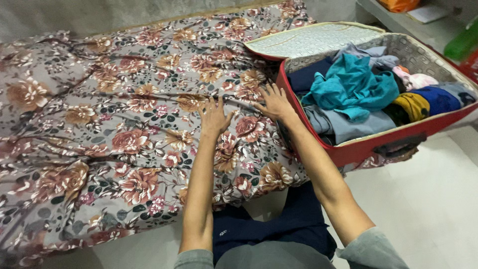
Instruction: The person folds items of clothing, including a teal shirt, a grey garment, and a green checkered shirt, and packs them into a red suitcase resting on a bed.
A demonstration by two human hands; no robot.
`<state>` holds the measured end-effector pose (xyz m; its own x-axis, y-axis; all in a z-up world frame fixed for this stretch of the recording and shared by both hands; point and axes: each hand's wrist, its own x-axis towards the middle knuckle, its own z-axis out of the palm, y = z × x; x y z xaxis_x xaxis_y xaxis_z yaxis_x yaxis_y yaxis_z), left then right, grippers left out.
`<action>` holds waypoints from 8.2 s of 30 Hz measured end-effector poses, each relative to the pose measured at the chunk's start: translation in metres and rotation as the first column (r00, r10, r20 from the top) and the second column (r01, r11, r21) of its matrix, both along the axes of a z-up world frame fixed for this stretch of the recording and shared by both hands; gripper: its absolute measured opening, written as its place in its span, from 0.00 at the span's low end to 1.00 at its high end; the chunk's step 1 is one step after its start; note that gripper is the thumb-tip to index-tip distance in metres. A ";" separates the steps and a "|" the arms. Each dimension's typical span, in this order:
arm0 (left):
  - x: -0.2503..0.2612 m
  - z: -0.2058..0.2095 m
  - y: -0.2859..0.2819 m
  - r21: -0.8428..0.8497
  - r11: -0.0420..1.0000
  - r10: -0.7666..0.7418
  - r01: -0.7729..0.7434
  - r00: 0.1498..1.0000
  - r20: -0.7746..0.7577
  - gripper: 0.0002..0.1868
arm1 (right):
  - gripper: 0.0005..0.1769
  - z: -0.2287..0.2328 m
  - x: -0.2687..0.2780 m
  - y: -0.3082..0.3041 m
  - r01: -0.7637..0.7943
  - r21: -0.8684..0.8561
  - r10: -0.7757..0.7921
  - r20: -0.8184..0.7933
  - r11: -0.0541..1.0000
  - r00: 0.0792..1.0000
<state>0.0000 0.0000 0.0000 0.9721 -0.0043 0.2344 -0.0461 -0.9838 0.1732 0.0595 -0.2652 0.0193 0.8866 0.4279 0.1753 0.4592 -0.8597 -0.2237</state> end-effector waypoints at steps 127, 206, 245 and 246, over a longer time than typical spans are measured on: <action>0.039 0.061 0.174 -0.973 0.203 -0.304 0.110 0.952 0.044 0.19 | 0.39 0.072 0.059 -0.079 0.129 -0.028 -0.121 0.205 0.991 0.971; 0.012 0.052 0.138 -0.739 0.659 -0.307 0.135 0.946 -0.101 0.22 | 0.19 0.065 0.039 0.041 0.128 0.823 -0.100 -0.086 0.554 0.991; 0.004 0.012 0.077 -0.997 0.057 0.080 0.060 0.995 0.065 0.43 | 0.21 -0.013 0.016 0.159 0.367 0.848 0.528 -0.126 -0.382 0.840; -0.001 0.006 0.074 -0.994 0.098 0.068 0.049 0.996 0.056 0.45 | 0.19 -0.008 0.014 0.158 0.427 0.817 0.591 -0.135 -0.389 0.796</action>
<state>-0.0007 0.0738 0.0058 0.9511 0.2981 0.0810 -0.1070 0.0721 0.9916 0.0732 -0.1067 0.0108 0.9635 0.2335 0.1314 -0.0979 0.7634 -0.6384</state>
